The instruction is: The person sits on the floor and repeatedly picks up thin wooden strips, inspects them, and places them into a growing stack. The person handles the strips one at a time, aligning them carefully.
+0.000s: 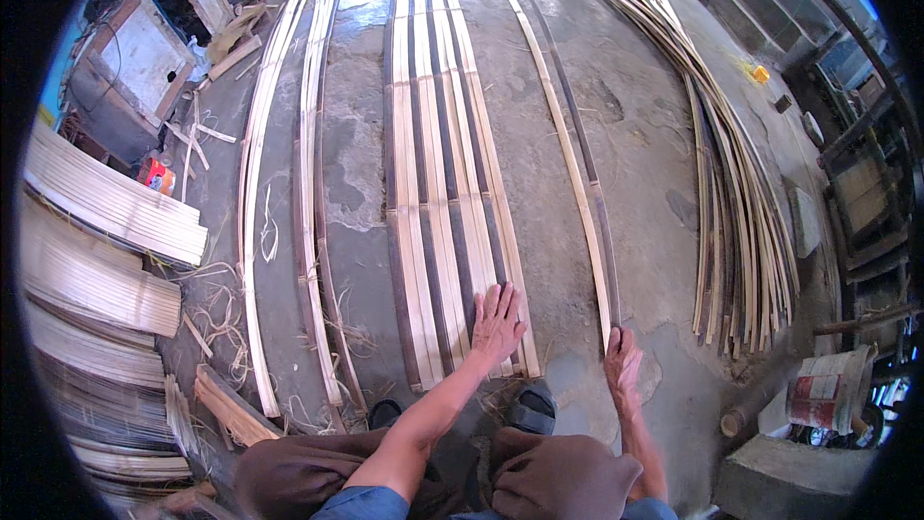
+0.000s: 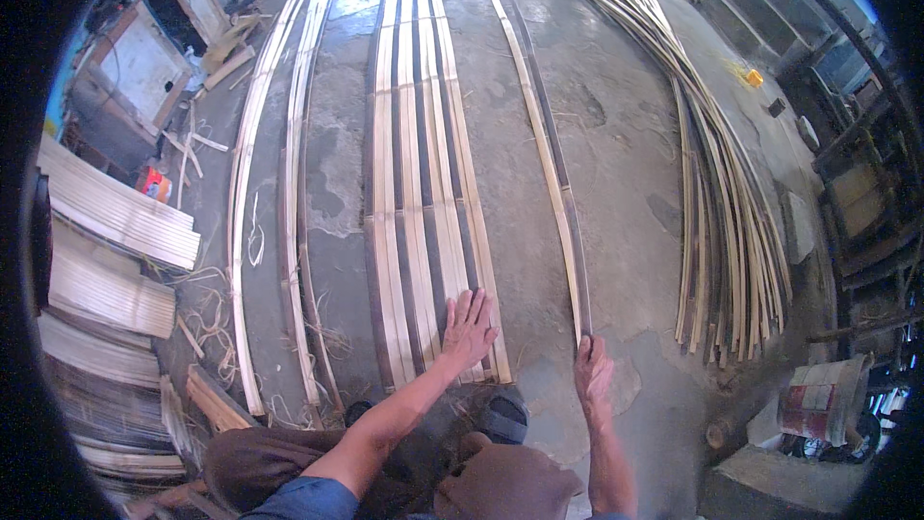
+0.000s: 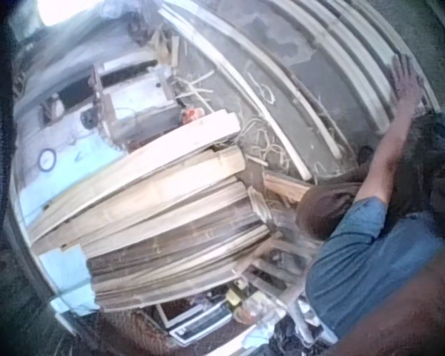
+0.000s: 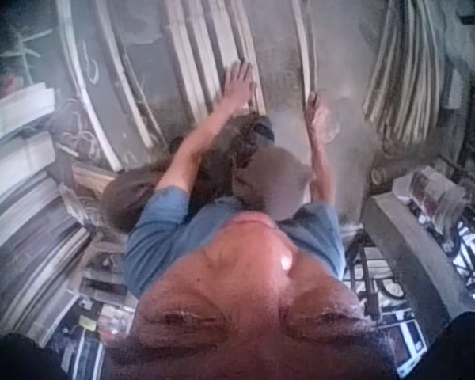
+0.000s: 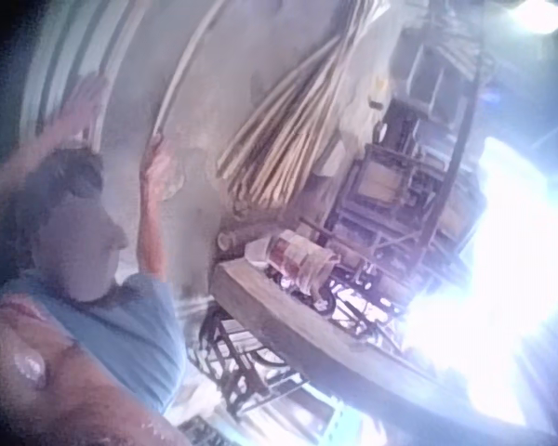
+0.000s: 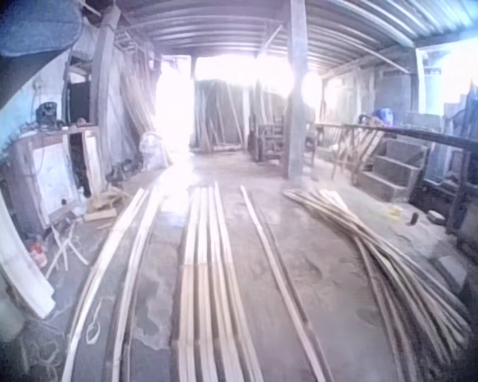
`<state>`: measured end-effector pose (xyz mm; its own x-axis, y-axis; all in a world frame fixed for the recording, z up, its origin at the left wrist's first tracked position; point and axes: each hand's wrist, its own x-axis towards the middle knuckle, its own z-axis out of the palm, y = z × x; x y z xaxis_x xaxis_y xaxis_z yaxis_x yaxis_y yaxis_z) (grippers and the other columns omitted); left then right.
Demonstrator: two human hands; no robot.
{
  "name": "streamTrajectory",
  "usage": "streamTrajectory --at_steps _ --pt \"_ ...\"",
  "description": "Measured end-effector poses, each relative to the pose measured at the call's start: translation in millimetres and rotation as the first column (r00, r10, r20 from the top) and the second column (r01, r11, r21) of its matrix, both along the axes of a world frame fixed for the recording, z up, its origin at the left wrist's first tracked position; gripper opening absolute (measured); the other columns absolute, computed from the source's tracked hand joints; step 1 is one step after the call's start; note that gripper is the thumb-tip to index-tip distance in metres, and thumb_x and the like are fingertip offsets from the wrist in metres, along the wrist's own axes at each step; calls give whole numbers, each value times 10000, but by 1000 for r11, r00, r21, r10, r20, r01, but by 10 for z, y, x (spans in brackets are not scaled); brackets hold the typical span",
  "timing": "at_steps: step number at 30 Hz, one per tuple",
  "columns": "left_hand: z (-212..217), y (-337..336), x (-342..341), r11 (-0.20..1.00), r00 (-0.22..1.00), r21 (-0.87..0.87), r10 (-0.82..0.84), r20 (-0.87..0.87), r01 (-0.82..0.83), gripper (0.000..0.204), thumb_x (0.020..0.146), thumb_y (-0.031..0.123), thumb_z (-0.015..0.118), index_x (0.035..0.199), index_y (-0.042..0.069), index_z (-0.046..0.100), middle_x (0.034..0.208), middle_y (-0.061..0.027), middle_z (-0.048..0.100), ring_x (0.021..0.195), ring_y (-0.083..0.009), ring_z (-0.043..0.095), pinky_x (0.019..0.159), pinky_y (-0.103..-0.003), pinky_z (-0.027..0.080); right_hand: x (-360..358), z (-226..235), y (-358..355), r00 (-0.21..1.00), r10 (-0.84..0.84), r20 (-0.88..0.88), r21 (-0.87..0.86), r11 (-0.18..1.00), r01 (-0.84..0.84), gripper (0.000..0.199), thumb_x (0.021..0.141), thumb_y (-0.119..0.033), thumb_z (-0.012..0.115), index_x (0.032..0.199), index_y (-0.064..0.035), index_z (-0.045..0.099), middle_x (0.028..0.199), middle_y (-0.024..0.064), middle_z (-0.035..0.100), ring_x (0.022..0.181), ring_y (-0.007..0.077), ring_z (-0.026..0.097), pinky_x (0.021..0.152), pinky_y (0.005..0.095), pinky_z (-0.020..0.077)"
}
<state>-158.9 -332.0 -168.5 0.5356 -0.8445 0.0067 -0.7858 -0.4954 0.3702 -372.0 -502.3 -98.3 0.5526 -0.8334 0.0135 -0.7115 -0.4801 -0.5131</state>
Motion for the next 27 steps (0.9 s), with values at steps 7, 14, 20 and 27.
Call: streamTrajectory --at_steps 7,14,20,27 --pt "56 -44 -33 999 1000 -35 -11 18 12 669 939 410 511 1503 99 330 1582 -104 252 1469 -376 157 1155 -635 97 521 -282 573 961 26 275 103 993 -56 404 995 -239 536 1386 -137 517 743 248 617 636 319 664 560 431 475" --pt "101 -72 -33 997 1000 -77 2 -2 -2 641 930 365 536 1482 90 361 1572 -107 273 1464 -369 183 1157 -625 113 904 -610 624 978 97 183 214 967 -135 417 995 -231 527 1405 -154 509 825 304 598 673 361 653 616 420 494" --pt "53 -45 -9 993 1000 -112 22 -7 -23 636 915 337 553 1470 83 374 1556 -111 299 1443 -383 219 1154 -625 123 989 -559 653 979 163 120 191 964 -184 422 982 -236 542 1399 -173 519 800 279 619 689 404 654 606 472 490" --pt "31 -31 -1 994 1000 -112 18 -15 -20 642 903 317 569 1469 84 376 1557 -97 297 1448 -380 205 1161 -617 120 995 -471 721 983 170 -75 110 981 -161 448 977 -303 538 1414 -212 504 878 209 596 769 408 618 645 510 489"
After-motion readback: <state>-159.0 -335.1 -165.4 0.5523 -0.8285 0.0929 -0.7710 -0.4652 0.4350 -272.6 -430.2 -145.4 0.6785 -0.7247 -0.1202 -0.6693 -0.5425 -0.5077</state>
